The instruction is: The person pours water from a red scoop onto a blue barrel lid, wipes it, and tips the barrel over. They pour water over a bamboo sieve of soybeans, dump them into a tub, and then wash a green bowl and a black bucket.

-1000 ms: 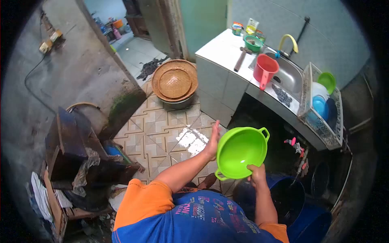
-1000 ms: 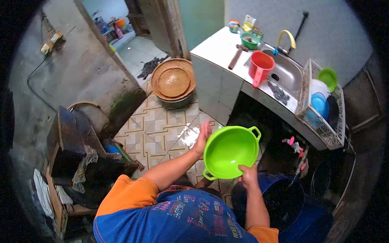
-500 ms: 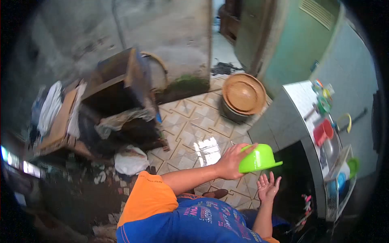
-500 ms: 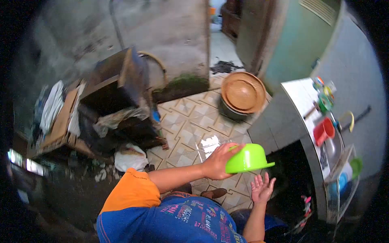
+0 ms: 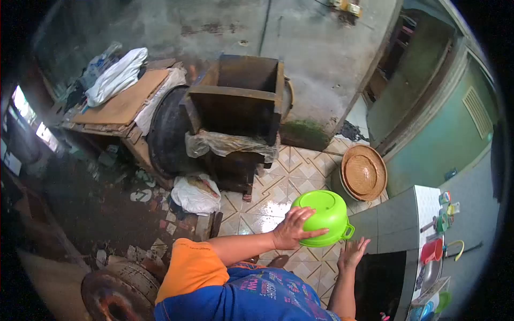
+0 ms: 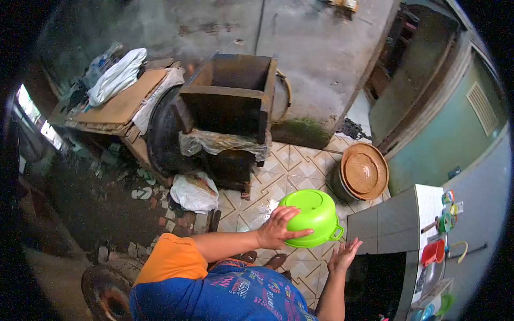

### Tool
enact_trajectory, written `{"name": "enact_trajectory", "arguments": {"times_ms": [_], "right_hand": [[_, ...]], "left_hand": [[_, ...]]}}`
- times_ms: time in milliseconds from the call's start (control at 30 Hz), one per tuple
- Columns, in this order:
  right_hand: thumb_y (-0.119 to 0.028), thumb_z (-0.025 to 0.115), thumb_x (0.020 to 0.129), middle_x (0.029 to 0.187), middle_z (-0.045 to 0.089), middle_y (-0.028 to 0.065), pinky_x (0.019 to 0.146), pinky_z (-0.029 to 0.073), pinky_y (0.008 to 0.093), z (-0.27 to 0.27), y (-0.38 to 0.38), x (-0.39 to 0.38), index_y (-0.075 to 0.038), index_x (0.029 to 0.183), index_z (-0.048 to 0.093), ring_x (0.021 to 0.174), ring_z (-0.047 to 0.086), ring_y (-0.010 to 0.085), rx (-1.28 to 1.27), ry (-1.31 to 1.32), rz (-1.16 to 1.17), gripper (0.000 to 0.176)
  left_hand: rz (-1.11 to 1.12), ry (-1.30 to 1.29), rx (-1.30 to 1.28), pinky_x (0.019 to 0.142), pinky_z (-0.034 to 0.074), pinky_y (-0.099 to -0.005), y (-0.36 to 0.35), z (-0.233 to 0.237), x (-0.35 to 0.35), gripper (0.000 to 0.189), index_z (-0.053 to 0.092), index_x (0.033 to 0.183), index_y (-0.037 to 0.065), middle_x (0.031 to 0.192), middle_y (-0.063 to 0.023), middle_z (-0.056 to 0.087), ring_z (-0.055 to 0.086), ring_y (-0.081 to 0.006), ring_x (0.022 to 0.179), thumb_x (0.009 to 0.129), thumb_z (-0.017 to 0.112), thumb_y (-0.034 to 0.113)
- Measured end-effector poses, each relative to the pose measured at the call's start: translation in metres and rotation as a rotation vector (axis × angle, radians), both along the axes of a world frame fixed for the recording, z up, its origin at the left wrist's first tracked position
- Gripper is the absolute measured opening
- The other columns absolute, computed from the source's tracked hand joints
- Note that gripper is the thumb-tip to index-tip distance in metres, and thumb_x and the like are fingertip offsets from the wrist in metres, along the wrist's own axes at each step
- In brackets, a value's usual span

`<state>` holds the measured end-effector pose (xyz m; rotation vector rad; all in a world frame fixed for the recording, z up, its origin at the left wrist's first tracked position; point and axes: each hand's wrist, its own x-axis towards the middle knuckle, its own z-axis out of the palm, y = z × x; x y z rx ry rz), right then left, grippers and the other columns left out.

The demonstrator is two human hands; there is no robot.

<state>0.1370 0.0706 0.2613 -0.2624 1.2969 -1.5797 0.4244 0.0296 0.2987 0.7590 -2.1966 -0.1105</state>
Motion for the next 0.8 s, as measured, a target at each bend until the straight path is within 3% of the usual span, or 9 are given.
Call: {"name": "enact_trajectory", "arguments": {"times_ms": [67, 300, 367, 500, 567, 633, 667, 700, 800], "right_hand": [[-0.080, 0.043, 0.079, 0.157, 0.013, 0.0129, 0.106, 0.023, 0.0536, -0.036, 0.007, -0.011, -0.019, 0.153, 0.015, 0.137, 0.026, 0.0326, 0.200, 0.185, 0.005, 0.100], [-0.074, 0.051, 0.080, 0.153, 0.025, 0.0101, 0.102, 0.029, 0.0490, -0.123, 0.000, -0.028, -0.018, 0.148, 0.031, 0.134, 0.030, 0.0327, 0.473, 0.146, 0.272, 0.091], [-0.069, 0.053, 0.080, 0.155, 0.018, 0.0179, 0.109, 0.021, 0.0561, -0.132, -0.011, -0.020, -0.012, 0.149, 0.026, 0.141, 0.018, 0.0378, 0.515, 0.292, 0.434, 0.094], [-0.060, 0.056, 0.083, 0.154, 0.019, 0.0184, 0.107, 0.024, 0.0571, -0.150, -0.030, -0.021, -0.010, 0.147, 0.029, 0.138, 0.023, 0.0399, 0.477, 0.310, 0.627, 0.085], [-0.057, 0.057, 0.084, 0.152, 0.023, 0.0186, 0.106, 0.025, 0.0572, -0.159, -0.043, -0.021, -0.010, 0.147, 0.029, 0.134, 0.029, 0.0405, 0.497, 0.302, 0.676, 0.083], [-0.056, 0.057, 0.085, 0.150, 0.025, 0.0193, 0.105, 0.027, 0.0565, -0.164, -0.047, -0.023, -0.010, 0.146, 0.030, 0.131, 0.032, 0.0397, 0.581, 0.306, 0.790, 0.082], [-0.053, 0.058, 0.086, 0.137, 0.041, 0.0189, 0.095, 0.037, 0.0553, -0.173, -0.051, -0.023, -0.008, 0.140, 0.038, 0.120, 0.044, 0.0377, 0.650, 0.392, 0.775, 0.073], [-0.053, 0.058, 0.086, 0.137, 0.041, 0.0189, 0.095, 0.037, 0.0553, -0.182, -0.057, -0.020, -0.008, 0.140, 0.038, 0.120, 0.044, 0.0377, 0.646, 0.395, 0.789, 0.073], [-0.048, 0.059, 0.088, 0.111, 0.054, 0.0162, 0.076, 0.046, 0.0508, -0.195, -0.060, -0.026, -0.006, 0.128, 0.050, 0.098, 0.053, 0.0339, 0.681, 0.534, 0.951, 0.059]], "left_hand": [[0.102, -0.086, 0.137, 0.103, 0.031, -0.0528, -0.002, 0.013, 0.026, 0.077, 0.048, 0.138, 0.035, 0.131, -0.0203, 0.041, 0.040, -0.0388, 0.123, 0.064, 0.070, 0.023], [0.312, -0.031, 0.448, 0.100, 0.033, -0.0506, 0.019, -0.017, 0.114, 0.080, 0.048, 0.139, 0.030, 0.130, -0.0223, 0.044, 0.041, -0.0424, 0.122, 0.063, 0.074, 0.019], [0.646, -0.355, 0.398, 0.098, 0.034, -0.0491, 0.027, 0.005, 0.135, 0.082, 0.048, 0.139, 0.026, 0.126, -0.0217, 0.046, 0.044, -0.0407, 0.119, 0.062, 0.075, 0.020], [0.972, -0.237, 0.538, 0.094, 0.036, -0.0474, 0.035, -0.014, 0.168, 0.078, 0.048, 0.138, 0.024, 0.120, -0.0200, 0.047, 0.046, -0.0377, 0.110, 0.064, 0.075, 0.024], [1.001, -0.399, 0.443, 0.094, 0.036, -0.0478, 0.049, 0.001, 0.175, 0.077, 0.048, 0.138, 0.024, 0.120, -0.0201, 0.047, 0.046, -0.0384, 0.112, 0.066, 0.075, 0.025], [1.063, -0.155, 0.779, 0.093, 0.037, -0.0477, 0.052, -0.003, 0.190, 0.075, 0.047, 0.138, 0.023, 0.119, -0.0199, 0.046, 0.045, -0.0390, 0.113, 0.068, 0.074, 0.024], [1.257, -0.109, 0.777, 0.097, 0.035, -0.0473, 0.058, 0.006, 0.188, 0.084, 0.041, 0.142, 0.022, 0.127, -0.0208, 0.041, 0.043, -0.0405, 0.115, 0.065, 0.075, 0.021], [1.293, -0.325, 0.647, 0.096, 0.035, -0.0465, 0.067, 0.005, 0.193, 0.085, 0.039, 0.143, 0.023, 0.126, -0.0204, 0.039, 0.043, -0.0385, 0.115, 0.066, 0.073, 0.017], [1.447, -0.116, 0.950, 0.095, 0.035, -0.0451, 0.076, 0.005, 0.213, 0.087, 0.038, 0.144, 0.023, 0.125, -0.0189, 0.038, 0.043, -0.0363, 0.116, 0.065, 0.072, 0.013]]}}
